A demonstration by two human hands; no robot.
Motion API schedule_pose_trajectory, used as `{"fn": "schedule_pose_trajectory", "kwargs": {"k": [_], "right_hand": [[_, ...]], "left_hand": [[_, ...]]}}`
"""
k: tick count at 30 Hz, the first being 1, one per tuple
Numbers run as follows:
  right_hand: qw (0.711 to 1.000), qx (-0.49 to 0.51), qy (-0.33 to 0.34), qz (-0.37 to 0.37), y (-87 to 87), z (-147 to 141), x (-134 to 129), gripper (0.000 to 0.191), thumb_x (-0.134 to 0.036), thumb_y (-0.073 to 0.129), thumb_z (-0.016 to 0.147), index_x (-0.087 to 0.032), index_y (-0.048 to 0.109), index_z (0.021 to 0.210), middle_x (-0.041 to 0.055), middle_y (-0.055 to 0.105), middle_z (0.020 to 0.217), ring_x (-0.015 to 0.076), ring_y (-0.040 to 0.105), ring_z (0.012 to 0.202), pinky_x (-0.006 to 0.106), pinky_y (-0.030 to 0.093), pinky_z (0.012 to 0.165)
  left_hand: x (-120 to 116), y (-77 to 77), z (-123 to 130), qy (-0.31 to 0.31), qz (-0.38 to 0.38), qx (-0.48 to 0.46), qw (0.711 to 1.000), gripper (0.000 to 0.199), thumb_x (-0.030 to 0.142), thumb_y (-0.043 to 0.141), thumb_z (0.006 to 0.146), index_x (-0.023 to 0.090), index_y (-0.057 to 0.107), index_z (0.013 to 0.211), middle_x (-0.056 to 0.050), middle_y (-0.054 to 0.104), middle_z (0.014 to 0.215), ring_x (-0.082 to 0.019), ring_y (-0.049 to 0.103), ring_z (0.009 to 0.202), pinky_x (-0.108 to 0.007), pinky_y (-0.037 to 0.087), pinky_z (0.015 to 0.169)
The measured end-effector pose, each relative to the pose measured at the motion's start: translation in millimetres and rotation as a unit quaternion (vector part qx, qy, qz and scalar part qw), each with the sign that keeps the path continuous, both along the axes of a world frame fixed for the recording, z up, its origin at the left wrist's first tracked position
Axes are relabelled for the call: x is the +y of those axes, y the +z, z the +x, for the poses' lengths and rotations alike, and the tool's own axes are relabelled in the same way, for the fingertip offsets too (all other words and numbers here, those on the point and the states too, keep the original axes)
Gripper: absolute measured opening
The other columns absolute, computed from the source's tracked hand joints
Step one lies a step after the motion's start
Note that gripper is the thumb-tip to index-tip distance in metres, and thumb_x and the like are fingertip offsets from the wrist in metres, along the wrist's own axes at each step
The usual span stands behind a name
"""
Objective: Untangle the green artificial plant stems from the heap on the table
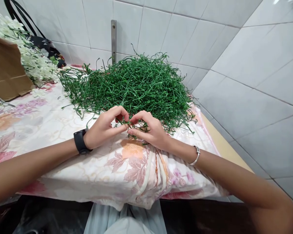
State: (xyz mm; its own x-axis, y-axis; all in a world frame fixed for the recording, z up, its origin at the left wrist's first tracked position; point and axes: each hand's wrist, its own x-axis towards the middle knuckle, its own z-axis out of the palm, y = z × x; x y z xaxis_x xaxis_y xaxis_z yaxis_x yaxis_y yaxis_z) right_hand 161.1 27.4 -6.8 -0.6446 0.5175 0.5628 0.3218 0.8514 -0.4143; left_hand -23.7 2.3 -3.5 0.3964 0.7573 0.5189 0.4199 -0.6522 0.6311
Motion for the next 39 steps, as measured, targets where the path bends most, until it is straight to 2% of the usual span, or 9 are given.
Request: {"fn": "schedule_pose_trajectory", "kwargs": {"k": [4, 11, 15, 20, 23, 27, 31, 39], "right_hand": [[0.999, -0.009, 0.009, 0.05, -1.0, 1, 1, 0.015, -0.026, 0.052, 0.08, -0.014, 0.051, 0.089, 0.0028, 0.058, 0.081, 0.0115, 0.051, 0.079, 0.028, 0.037, 0.074], [0.975, -0.035, -0.004, 0.219, -3.8, 3, 3, 0.015, -0.016, 0.048, 0.081, -0.014, 0.051, 0.095, 0.0041, 0.061, 0.086, 0.0135, 0.051, 0.085, 0.03, 0.036, 0.076], [0.969, -0.023, -0.02, 0.247, -0.6, 4, 4, 0.011, -0.012, 0.047, 0.081, -0.013, 0.052, 0.091, 0.0043, 0.061, 0.082, 0.0127, 0.05, 0.081, 0.029, 0.036, 0.073], [0.974, -0.01, -0.043, 0.221, 3.1, 4, 5, 0.01, -0.009, 0.043, 0.082, -0.014, 0.051, 0.084, 0.0039, 0.058, 0.079, 0.0122, 0.046, 0.077, 0.028, 0.034, 0.07], [0.979, 0.005, -0.047, 0.2, 4.3, 3, 3, 0.009, -0.01, 0.043, 0.083, -0.015, 0.05, 0.083, 0.0028, 0.057, 0.077, 0.0119, 0.045, 0.076, 0.028, 0.034, 0.07], [0.983, 0.008, -0.046, 0.177, 5.7, 3, 3, 0.008, -0.011, 0.042, 0.083, -0.016, 0.048, 0.083, 0.0023, 0.055, 0.077, 0.0121, 0.045, 0.076, 0.028, 0.034, 0.071], [0.988, -0.014, -0.044, 0.144, 7.7, 4, 4, 0.01, -0.012, 0.039, 0.085, -0.017, 0.048, 0.084, 0.0023, 0.055, 0.078, 0.0123, 0.046, 0.078, 0.029, 0.034, 0.073], [0.998, 0.003, -0.031, 0.061, 8.9, 2, -4, 0.015, -0.018, 0.044, 0.082, -0.016, 0.048, 0.096, 0.0057, 0.057, 0.094, 0.0151, 0.05, 0.09, 0.032, 0.039, 0.081]], "left_hand": [[-1, 0.1, 0, 0.01, 0.007, 0.006, 1.0, 0.005, 0.019, 0.051, 0.078, 0.016, 0.048, 0.08, 0.001, 0.048, 0.077, -0.009, 0.045, 0.071, -0.022, 0.037, 0.064], [-2, 4.1, 0, 0.015, 0.021, 0.032, 0.999, 0.013, 0.009, 0.053, 0.07, 0.016, 0.049, 0.081, 0.001, 0.049, 0.077, -0.01, 0.043, 0.071, -0.023, 0.037, 0.066], [-2, 4.2, 1, 0.001, -0.002, 0.026, 1.0, 0.015, 0.008, 0.05, 0.071, 0.015, 0.049, 0.084, -0.001, 0.052, 0.082, -0.011, 0.045, 0.076, -0.025, 0.038, 0.07], [-2, 3.8, 3, -0.053, -0.044, -0.016, 0.998, 0.01, 0.014, 0.048, 0.078, 0.015, 0.048, 0.088, -0.002, 0.052, 0.083, -0.011, 0.048, 0.076, -0.024, 0.039, 0.07], [-2, 4.1, 3, -0.053, -0.048, -0.028, 0.997, 0.009, 0.02, 0.047, 0.081, 0.016, 0.048, 0.089, -0.001, 0.05, 0.082, -0.01, 0.047, 0.075, -0.022, 0.039, 0.067], [-3, 3.7, 3, -0.027, -0.036, -0.004, 0.999, 0.012, 0.022, 0.045, 0.083, 0.017, 0.049, 0.092, -0.001, 0.052, 0.083, -0.01, 0.046, 0.074, -0.021, 0.037, 0.064], [-2, 2.3, 3, -0.009, -0.024, 0.028, 0.999, 0.018, 0.029, 0.044, 0.084, 0.016, 0.051, 0.094, -0.003, 0.055, 0.088, -0.012, 0.049, 0.078, -0.023, 0.038, 0.068], [-2, -2.9, 7, 0.081, 0.081, 0.044, 0.992, 0.013, 0.025, 0.048, 0.082, 0.015, 0.053, 0.088, -0.002, 0.053, 0.078, -0.011, 0.048, 0.071, -0.022, 0.038, 0.063]]}}
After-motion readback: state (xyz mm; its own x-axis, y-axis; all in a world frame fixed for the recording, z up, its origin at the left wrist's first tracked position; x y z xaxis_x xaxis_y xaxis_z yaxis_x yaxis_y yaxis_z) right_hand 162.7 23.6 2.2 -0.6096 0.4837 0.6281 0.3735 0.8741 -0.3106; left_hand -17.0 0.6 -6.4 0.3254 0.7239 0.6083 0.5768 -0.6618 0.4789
